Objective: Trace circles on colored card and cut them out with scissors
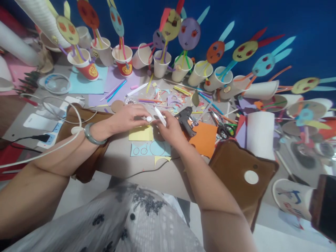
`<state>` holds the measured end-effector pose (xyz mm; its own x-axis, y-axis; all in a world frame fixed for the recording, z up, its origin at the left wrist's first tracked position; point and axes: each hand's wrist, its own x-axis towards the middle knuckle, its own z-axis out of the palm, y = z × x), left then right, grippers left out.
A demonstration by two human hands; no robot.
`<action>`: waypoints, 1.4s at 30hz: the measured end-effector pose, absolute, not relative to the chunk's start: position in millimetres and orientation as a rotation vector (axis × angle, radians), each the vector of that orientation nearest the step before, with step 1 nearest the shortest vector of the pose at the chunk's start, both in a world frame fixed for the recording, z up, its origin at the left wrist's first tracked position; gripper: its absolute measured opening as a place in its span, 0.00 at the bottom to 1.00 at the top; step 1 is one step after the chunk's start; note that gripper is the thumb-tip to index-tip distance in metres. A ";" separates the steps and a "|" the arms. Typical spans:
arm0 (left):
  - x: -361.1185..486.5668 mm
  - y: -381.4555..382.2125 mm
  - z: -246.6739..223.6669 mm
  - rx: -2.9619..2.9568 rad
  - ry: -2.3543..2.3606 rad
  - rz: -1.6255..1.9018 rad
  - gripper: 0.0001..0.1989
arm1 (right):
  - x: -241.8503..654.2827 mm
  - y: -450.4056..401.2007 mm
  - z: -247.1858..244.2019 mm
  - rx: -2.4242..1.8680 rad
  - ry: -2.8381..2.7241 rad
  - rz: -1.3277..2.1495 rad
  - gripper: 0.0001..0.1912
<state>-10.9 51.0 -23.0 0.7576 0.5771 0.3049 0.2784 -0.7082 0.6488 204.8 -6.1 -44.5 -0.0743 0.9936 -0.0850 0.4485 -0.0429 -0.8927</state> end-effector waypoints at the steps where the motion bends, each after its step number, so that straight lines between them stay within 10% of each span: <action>1: -10.8 50.9 -22.7 2.357 0.638 0.668 0.16 | 204.7 -6.1 -44.4 -1.552 -1.581 1.080 0.16; 24: -10.4 53.5 -24.8 2.392 0.650 0.600 0.10 | 221.1 -37.2 30.5 -0.901 -1.493 0.911 0.13; 30: -9.6 56.2 -26.6 2.382 0.651 0.572 0.09 | 245.7 -42.8 53.4 -0.535 -1.910 1.455 0.16; 42: -9.5 57.1 -22.5 2.386 0.667 0.509 0.12 | 224.8 -23.5 20.7 -0.896 -2.359 1.421 0.12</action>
